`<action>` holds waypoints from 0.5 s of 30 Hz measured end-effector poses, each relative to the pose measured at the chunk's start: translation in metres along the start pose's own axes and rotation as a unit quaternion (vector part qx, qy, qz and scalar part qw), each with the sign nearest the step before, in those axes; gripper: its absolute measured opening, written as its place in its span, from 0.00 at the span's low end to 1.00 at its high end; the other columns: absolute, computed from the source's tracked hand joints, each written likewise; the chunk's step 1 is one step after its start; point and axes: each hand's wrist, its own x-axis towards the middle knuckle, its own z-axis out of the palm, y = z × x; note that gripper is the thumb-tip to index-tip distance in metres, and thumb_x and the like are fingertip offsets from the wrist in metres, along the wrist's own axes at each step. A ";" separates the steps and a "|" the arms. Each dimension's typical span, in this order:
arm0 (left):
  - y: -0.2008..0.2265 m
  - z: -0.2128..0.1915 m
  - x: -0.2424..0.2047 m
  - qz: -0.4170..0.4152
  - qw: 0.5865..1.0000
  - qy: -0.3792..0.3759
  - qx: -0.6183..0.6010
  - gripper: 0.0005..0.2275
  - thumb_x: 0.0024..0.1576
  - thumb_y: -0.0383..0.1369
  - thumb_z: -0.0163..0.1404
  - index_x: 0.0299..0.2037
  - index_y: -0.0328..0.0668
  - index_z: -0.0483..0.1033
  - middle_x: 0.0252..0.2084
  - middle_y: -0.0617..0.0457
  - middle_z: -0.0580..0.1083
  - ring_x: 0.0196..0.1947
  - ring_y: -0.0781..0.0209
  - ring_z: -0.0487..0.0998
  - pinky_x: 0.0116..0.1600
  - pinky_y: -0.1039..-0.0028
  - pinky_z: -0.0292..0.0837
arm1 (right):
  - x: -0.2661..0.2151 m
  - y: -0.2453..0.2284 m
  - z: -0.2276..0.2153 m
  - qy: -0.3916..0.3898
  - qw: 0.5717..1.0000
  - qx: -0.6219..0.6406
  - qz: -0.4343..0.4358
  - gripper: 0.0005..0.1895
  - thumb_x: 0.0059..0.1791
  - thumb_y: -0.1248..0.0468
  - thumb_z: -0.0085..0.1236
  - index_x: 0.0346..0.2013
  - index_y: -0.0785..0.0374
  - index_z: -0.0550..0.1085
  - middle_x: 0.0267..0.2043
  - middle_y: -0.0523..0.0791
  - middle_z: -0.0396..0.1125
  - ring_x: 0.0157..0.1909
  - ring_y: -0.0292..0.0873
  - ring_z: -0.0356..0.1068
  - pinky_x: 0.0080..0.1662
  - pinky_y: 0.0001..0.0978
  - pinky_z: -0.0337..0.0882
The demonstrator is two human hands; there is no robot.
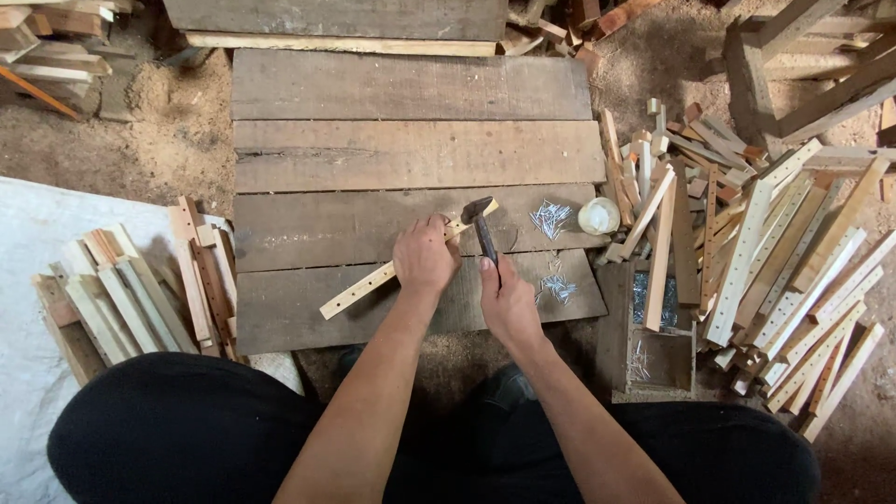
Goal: Hammering nails into wooden strips to assemble a component
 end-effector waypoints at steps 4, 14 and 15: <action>-0.005 0.012 0.001 -0.003 1.000 -0.009 -0.009 0.16 0.52 0.40 0.55 0.50 0.49 0.76 0.40 0.51 0.77 0.48 0.51 0.78 0.52 0.60 0.72 | -0.005 0.001 -0.002 -0.005 1.000 0.014 -0.001 0.25 0.58 0.44 0.38 0.52 0.58 0.75 0.32 0.61 0.74 0.37 0.69 0.75 0.34 0.60 0.73; 0.010 -0.016 -0.006 -0.011 1.000 -0.013 -0.014 0.13 0.55 0.40 0.52 0.48 0.48 0.77 0.40 0.50 0.78 0.45 0.49 0.80 0.50 0.60 0.72 | -0.020 -0.001 -0.004 0.049 0.996 0.001 -0.072 0.18 0.57 0.46 0.43 0.45 0.51 0.76 0.23 0.55 0.72 0.31 0.63 0.76 0.31 0.57 0.69; 0.008 -0.010 -0.005 -0.020 0.999 -0.018 -0.019 0.14 0.55 0.40 0.52 0.48 0.49 0.77 0.40 0.51 0.78 0.46 0.49 0.80 0.50 0.60 0.72 | -0.018 0.001 0.000 0.048 0.996 -0.003 -0.075 0.17 0.56 0.46 0.44 0.44 0.49 0.77 0.23 0.55 0.73 0.32 0.63 0.76 0.31 0.58 0.68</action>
